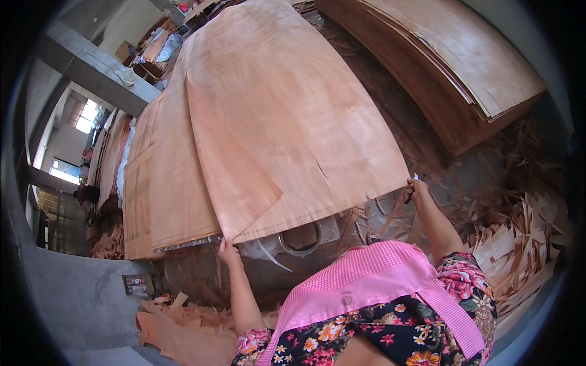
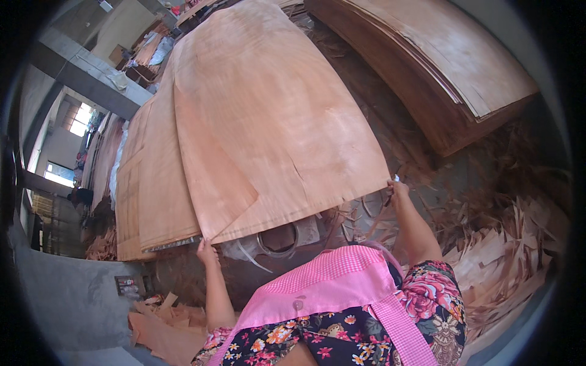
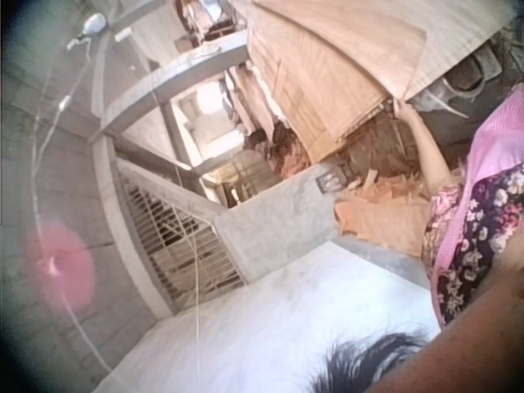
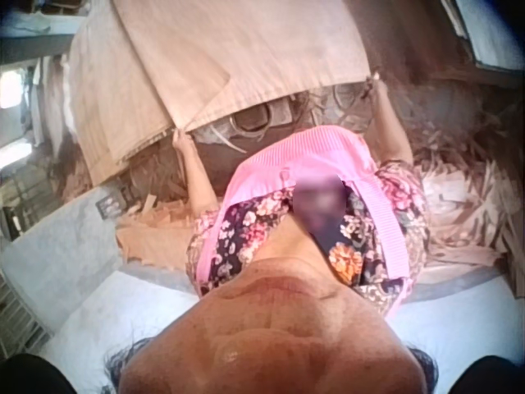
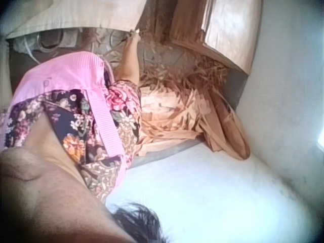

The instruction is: The person cuts thin sheets of wood veneer using a utility knife and a long straightedge. They measure and align the tool against the sheets, make long straight cuts, and stack the trimmed veneer.

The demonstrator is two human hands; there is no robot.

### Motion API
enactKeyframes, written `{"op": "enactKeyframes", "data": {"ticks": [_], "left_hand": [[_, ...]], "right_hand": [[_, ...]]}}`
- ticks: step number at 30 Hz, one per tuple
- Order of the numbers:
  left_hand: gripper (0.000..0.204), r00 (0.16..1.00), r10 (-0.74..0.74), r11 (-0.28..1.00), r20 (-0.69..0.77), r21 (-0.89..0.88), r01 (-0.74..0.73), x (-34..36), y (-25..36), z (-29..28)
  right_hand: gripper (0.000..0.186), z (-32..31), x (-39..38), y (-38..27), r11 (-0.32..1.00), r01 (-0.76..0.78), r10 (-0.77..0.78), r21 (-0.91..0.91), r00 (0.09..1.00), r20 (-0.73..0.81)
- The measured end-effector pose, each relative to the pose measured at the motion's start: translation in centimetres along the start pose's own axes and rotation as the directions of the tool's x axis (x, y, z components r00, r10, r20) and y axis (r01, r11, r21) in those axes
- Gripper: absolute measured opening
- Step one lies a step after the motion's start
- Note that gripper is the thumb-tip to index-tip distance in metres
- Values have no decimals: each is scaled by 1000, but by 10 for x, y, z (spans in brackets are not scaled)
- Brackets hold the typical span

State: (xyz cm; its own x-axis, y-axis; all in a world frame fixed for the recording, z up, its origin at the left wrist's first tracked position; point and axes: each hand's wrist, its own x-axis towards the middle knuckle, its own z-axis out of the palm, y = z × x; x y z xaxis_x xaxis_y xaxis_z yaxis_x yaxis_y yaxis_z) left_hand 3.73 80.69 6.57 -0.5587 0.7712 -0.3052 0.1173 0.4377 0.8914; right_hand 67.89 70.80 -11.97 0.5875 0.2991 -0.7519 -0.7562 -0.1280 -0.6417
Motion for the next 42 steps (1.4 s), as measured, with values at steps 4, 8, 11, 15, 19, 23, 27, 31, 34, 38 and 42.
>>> {"op": "enactKeyframes", "data": {"ticks": [4,8,11,15,19,23,27,31,34,38,42], "left_hand": [[26,988,136,983,-77,133,-125,45,-45,-23],[38,955,290,849,-61,477,-227,21,-46,29],[48,860,442,818,-254,507,-271,6,-57,-5],[36,915,320,784,-247,611,-109,-1,-84,-71],[22,966,221,668,-134,742,-50,-40,-49,-68],[50,799,554,124,-235,972,200,-60,22,-26],[59,881,392,325,264,856,-402,-118,5,149],[73,910,408,498,79,816,-295,-157,24,240],[71,910,405,556,-90,814,-167,-143,22,245],[52,838,544,451,-38,856,-253,-147,7,252],[36,809,587,416,-41,872,-258,-169,6,276]], "right_hand": [[10,33,-39,12,997,-23,25,-71,999,29],[10,-11,-12,8,1000,-13,13,-25,1000,4],[9,19,-51,11,985,20,-23,-172,1000,-16],[6,7,-45,36,977,-104,124,-186,987,99],[12,-9,-76,-18,865,-315,437,-391,856,276],[17,-24,-115,-54,732,-181,520,-656,771,367],[22,-43,-87,-163,575,125,449,-809,778,439],[22,-18,-86,-196,482,469,363,-741,663,655],[11,13,-98,-208,496,716,314,-492,380,870],[5,85,-117,-212,342,732,566,-589,339,751],[9,156,-124,-190,286,748,757,-599,207,620]]}}
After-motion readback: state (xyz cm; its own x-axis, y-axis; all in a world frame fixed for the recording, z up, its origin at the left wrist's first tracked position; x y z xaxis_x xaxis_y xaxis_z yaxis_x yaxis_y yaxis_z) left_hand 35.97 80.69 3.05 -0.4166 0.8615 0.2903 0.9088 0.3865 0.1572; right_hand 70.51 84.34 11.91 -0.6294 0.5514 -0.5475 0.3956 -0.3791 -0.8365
